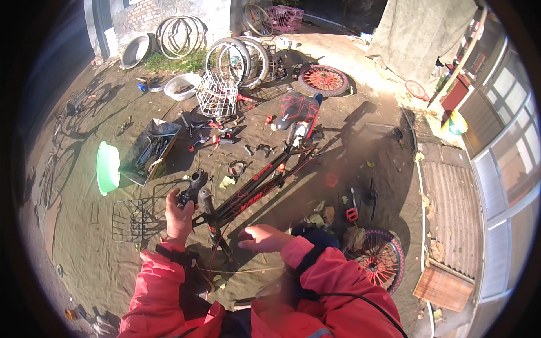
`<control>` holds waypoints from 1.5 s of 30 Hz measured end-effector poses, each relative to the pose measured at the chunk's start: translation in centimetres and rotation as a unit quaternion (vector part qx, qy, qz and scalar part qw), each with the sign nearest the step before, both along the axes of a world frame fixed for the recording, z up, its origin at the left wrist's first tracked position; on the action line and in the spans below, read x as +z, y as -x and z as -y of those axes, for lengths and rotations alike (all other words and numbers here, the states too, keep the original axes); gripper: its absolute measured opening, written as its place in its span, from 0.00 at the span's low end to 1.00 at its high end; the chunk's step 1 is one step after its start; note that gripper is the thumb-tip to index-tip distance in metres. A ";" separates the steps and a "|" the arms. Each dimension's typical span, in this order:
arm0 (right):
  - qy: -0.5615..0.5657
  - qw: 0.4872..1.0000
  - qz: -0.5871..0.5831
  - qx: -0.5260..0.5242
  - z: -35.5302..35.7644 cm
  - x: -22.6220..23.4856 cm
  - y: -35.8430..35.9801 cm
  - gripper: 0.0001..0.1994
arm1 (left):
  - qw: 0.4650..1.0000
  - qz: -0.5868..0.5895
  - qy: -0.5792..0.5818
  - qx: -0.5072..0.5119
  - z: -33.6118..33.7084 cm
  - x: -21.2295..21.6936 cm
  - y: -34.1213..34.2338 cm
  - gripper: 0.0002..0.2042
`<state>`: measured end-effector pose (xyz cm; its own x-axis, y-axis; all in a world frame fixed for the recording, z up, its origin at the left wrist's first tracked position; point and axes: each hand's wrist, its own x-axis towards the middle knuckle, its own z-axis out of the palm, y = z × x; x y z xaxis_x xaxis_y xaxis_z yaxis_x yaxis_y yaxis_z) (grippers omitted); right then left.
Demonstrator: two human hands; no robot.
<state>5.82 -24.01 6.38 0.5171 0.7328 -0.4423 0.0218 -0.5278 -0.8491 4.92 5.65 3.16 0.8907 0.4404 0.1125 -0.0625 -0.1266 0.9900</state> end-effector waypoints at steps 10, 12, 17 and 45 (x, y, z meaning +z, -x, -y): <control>0.005 1.000 0.005 -0.004 0.1 0.2 0.0 0.29 | 1.000 -0.012 -0.010 0.005 0.2 0.7 0.2 0.27; 0.005 1.000 -0.003 -0.004 0.1 0.2 0.0 0.29 | 1.000 -0.012 -0.011 0.006 0.2 0.7 0.2 0.27; 0.008 1.000 0.005 -0.005 0.1 0.2 0.1 0.29 | 1.000 -0.011 -0.002 0.004 0.2 0.5 0.1 0.27; 0.020 1.000 0.010 0.006 -0.2 0.5 0.1 0.30 | 1.000 -0.013 -0.007 0.009 0.3 0.7 0.1 0.28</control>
<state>5.76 -23.78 6.92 0.5176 0.7206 -0.4613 0.0458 -0.5617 -0.8261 4.79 5.38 3.89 0.8853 0.4551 0.0958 -0.0340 -0.1421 0.9893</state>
